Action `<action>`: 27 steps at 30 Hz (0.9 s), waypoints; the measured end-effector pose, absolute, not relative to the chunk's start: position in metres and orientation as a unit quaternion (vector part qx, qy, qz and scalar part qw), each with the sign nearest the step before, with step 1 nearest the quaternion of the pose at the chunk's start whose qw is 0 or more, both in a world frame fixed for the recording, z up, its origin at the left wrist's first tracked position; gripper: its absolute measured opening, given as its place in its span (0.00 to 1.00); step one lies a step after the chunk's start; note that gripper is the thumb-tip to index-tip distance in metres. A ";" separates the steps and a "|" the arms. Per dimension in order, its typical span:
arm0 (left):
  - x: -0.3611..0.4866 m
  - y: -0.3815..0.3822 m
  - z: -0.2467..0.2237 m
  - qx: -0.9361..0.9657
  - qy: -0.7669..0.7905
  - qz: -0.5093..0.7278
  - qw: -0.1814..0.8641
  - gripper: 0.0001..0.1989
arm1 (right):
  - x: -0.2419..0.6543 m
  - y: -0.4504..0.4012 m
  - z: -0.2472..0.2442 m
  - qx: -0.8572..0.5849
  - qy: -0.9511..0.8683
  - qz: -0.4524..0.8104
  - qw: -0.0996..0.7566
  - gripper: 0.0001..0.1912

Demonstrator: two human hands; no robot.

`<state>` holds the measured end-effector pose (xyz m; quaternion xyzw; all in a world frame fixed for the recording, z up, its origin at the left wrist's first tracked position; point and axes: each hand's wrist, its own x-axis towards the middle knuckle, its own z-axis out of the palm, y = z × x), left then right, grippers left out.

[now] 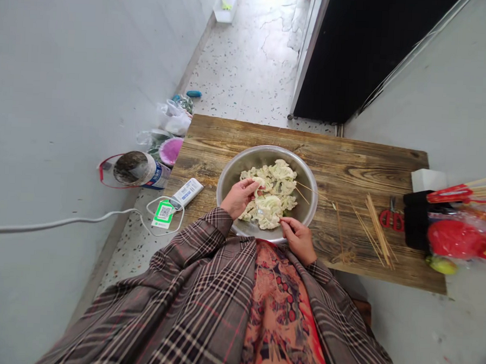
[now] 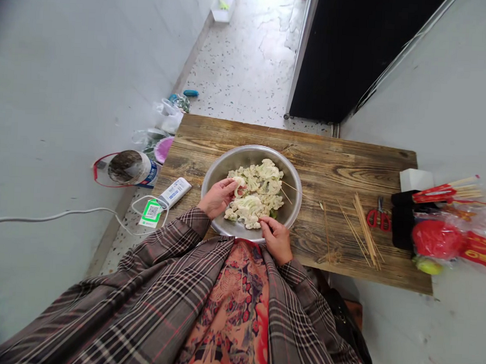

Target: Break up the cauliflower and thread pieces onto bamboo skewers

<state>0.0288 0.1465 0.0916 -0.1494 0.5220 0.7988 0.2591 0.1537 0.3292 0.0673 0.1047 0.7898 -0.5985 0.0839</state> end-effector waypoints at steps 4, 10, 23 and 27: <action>0.031 0.142 0.093 -0.130 0.500 0.800 0.306 0.21 | 0.154 0.330 0.067 0.124 0.791 -0.594 0.073 0.18; 0.033 0.140 0.091 -0.102 0.543 0.787 0.276 0.30 | 0.155 0.331 0.071 0.117 0.798 -0.588 0.065 0.18; 0.033 0.140 0.089 -0.082 0.629 0.751 0.181 0.14 | 0.158 0.335 0.067 0.110 0.805 -0.580 0.060 0.18; 0.033 0.143 0.089 -0.083 0.639 0.746 0.166 0.13 | 0.159 0.335 0.067 0.106 0.809 -0.575 0.059 0.17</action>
